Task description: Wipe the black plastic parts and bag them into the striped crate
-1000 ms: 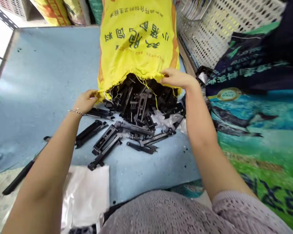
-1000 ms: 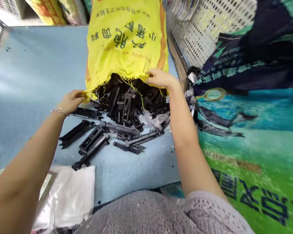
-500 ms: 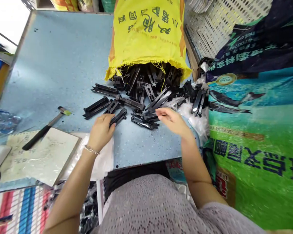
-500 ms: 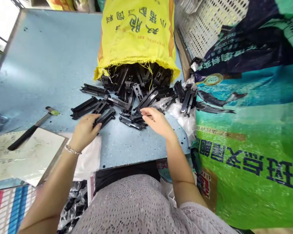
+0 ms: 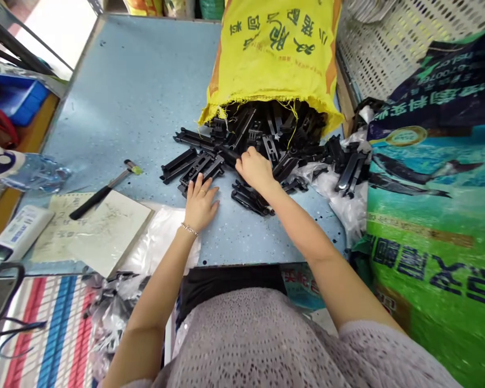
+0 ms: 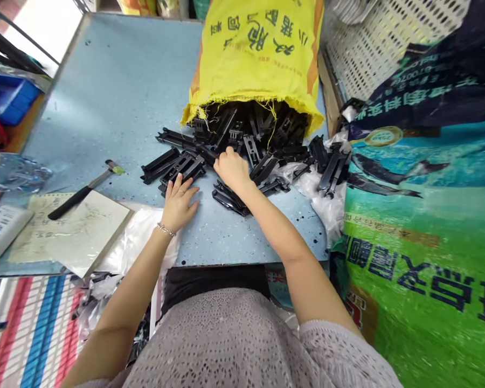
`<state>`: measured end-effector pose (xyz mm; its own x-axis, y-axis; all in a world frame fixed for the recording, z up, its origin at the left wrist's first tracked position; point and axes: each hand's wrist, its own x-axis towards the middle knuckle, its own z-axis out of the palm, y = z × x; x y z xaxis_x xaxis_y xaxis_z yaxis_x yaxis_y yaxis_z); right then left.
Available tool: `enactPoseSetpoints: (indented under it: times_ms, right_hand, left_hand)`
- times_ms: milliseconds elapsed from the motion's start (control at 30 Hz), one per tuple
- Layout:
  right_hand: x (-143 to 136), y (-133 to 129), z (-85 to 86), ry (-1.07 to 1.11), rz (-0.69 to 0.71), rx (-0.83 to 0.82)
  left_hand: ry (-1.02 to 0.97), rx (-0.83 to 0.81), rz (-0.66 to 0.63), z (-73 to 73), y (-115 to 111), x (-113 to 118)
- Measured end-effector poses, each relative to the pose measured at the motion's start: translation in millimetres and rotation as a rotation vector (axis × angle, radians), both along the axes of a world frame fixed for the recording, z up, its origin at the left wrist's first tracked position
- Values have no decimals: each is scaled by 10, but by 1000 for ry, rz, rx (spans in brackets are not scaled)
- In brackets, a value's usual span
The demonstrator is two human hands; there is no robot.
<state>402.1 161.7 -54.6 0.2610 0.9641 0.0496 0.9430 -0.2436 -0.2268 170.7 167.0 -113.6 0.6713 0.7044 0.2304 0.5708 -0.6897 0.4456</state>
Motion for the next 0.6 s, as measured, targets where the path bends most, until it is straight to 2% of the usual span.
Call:
enactPoseSetpoints:
  times_ms: [67, 133, 200, 267, 333, 400, 467, 533, 600]
  right_hand:
    - [80, -42, 108, 154, -62, 26]
    - [73, -208, 170, 495, -85, 53]
    - [-67, -483, 143, 982, -83, 11]
    - [-294, -812, 46, 1406, -59, -154]
    - [-496, -1123, -54, 1541, -34, -239]
    - [-592, -1343, -101, 1443, -43, -141]
    - [-587, -1425, -92, 1178, -16, 44]
    - [-543, -1371, -73, 842, 86, 182]
    - [-518, -1228, -86, 558, 233, 213]
  left_hand:
    - [-97, -49, 14, 102, -52, 10]
    - [-278, -197, 15, 236, -191, 45]
    - [-561, -484, 1, 361, -368, 106]
    - [-870, -840, 31, 449, -529, 170]
    - [-1077, -1124, 110, 492, -650, 189]
    - [-1132, -1281, 189, 501, -739, 141]
    - [-1105, -1395, 195, 496, -821, 54]
    - [-1059, -1514, 175, 490, -908, -20]
    - [-1015, -1627, 174, 486, -991, -44]
